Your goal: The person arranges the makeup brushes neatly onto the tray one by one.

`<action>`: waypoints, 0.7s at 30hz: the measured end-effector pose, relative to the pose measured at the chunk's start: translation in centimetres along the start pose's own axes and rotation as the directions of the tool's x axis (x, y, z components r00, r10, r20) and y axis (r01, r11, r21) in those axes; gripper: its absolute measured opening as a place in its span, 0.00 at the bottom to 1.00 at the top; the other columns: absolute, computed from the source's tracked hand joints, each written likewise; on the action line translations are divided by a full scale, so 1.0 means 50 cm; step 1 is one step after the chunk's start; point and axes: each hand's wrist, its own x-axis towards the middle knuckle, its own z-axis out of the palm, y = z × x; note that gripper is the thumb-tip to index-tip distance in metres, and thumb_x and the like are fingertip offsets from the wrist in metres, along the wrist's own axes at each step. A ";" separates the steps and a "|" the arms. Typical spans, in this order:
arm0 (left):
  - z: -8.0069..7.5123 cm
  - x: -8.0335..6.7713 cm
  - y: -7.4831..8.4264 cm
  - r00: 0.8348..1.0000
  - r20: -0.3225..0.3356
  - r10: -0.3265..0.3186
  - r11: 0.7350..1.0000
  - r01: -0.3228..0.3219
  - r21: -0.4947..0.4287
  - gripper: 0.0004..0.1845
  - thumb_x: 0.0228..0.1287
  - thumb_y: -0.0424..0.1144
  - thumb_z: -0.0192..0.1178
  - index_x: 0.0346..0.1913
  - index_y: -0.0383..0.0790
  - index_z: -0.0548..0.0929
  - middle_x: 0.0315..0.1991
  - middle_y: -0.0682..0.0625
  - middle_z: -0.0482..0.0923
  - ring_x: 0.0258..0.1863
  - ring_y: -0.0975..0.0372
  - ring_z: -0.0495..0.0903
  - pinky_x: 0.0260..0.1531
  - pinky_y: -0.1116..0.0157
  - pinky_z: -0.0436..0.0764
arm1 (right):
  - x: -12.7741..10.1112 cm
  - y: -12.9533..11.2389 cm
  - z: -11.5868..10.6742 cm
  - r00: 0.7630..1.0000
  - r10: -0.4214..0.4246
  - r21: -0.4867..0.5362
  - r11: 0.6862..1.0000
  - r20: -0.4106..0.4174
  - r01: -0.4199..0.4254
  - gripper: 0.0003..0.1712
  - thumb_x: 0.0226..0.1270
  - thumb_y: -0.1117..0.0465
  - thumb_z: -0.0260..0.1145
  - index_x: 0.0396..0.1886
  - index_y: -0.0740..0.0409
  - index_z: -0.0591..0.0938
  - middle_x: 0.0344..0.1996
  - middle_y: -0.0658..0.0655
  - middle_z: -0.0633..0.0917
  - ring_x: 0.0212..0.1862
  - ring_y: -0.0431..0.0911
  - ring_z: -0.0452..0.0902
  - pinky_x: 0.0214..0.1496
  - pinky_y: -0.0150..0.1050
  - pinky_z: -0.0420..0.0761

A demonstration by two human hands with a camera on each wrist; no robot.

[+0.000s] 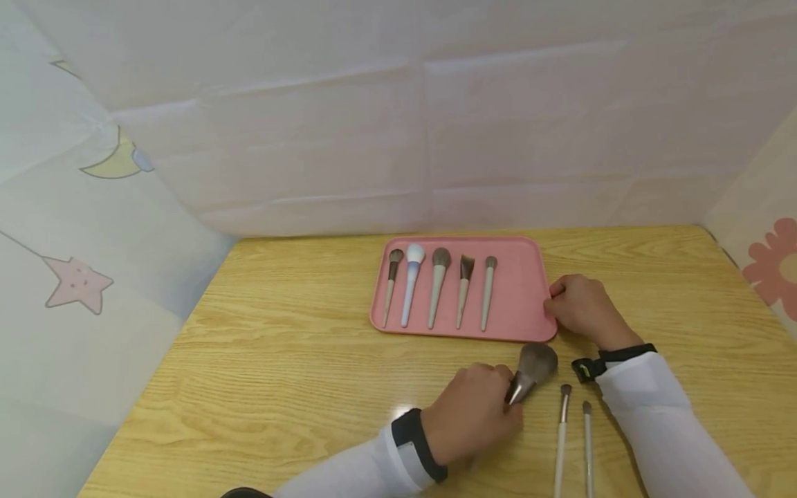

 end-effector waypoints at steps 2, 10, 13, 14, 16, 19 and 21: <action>-0.002 0.002 -0.002 1.000 -0.012 -0.002 1.000 0.002 0.000 0.14 0.62 0.43 0.71 0.26 0.49 0.75 0.18 0.61 0.68 0.12 0.74 0.61 0.08 0.77 0.60 | -0.001 0.001 -0.001 1.000 0.004 0.005 1.000 0.001 -0.004 0.23 0.69 0.60 0.64 0.51 0.79 0.80 0.34 0.67 0.87 0.35 0.51 0.81 0.32 0.37 0.77; -0.011 0.018 -0.009 0.999 -0.005 -0.046 0.996 0.046 -0.073 0.14 0.65 0.43 0.70 0.27 0.48 0.75 0.19 0.60 0.68 0.11 0.75 0.61 0.07 0.78 0.61 | -0.003 0.005 0.000 1.000 0.008 0.012 1.000 -0.002 -0.007 0.23 0.69 0.60 0.64 0.51 0.80 0.80 0.34 0.67 0.87 0.35 0.51 0.81 0.32 0.38 0.77; -0.011 0.026 -0.016 0.998 -0.037 -0.045 0.995 0.041 -0.093 0.15 0.65 0.42 0.70 0.26 0.48 0.75 0.18 0.61 0.66 0.12 0.75 0.60 0.08 0.77 0.61 | -0.003 0.004 0.001 1.000 -0.003 0.005 1.000 -0.008 0.003 0.23 0.69 0.60 0.64 0.51 0.80 0.80 0.34 0.68 0.87 0.35 0.52 0.81 0.32 0.38 0.77; -0.012 0.030 -0.019 0.998 -0.047 -0.047 0.994 0.042 -0.105 0.15 0.65 0.41 0.70 0.26 0.48 0.74 0.18 0.61 0.66 0.12 0.75 0.60 0.09 0.77 0.61 | -0.003 0.004 0.001 1.000 -0.007 0.002 1.000 -0.010 0.007 0.23 0.69 0.60 0.64 0.51 0.80 0.80 0.34 0.68 0.87 0.35 0.52 0.81 0.32 0.38 0.77; -0.012 0.037 -0.024 0.997 -0.058 -0.058 0.990 0.050 -0.132 0.14 0.65 0.40 0.70 0.26 0.48 0.74 0.18 0.61 0.65 0.13 0.74 0.60 0.10 0.76 0.62 | -0.003 0.004 0.002 1.000 -0.017 -0.003 1.000 -0.016 0.017 0.23 0.69 0.61 0.64 0.50 0.80 0.80 0.35 0.68 0.87 0.35 0.52 0.82 0.33 0.38 0.78; -0.013 0.048 -0.030 0.995 -0.057 -0.077 0.985 0.067 -0.160 0.13 0.66 0.39 0.69 0.27 0.46 0.76 0.18 0.60 0.67 0.13 0.74 0.62 0.10 0.76 0.63 | -0.002 0.003 0.002 1.000 -0.022 -0.005 1.000 -0.021 0.022 0.23 0.69 0.61 0.64 0.50 0.80 0.80 0.35 0.69 0.87 0.35 0.53 0.82 0.33 0.38 0.78; -0.014 0.056 -0.032 0.995 -0.054 -0.089 0.983 0.079 -0.165 0.12 0.66 0.40 0.69 0.27 0.45 0.76 0.18 0.60 0.68 0.13 0.74 0.63 0.11 0.76 0.65 | -0.002 0.002 0.002 0.999 -0.021 -0.003 1.000 -0.025 0.021 0.22 0.69 0.61 0.64 0.50 0.80 0.80 0.35 0.69 0.87 0.36 0.53 0.82 0.33 0.37 0.78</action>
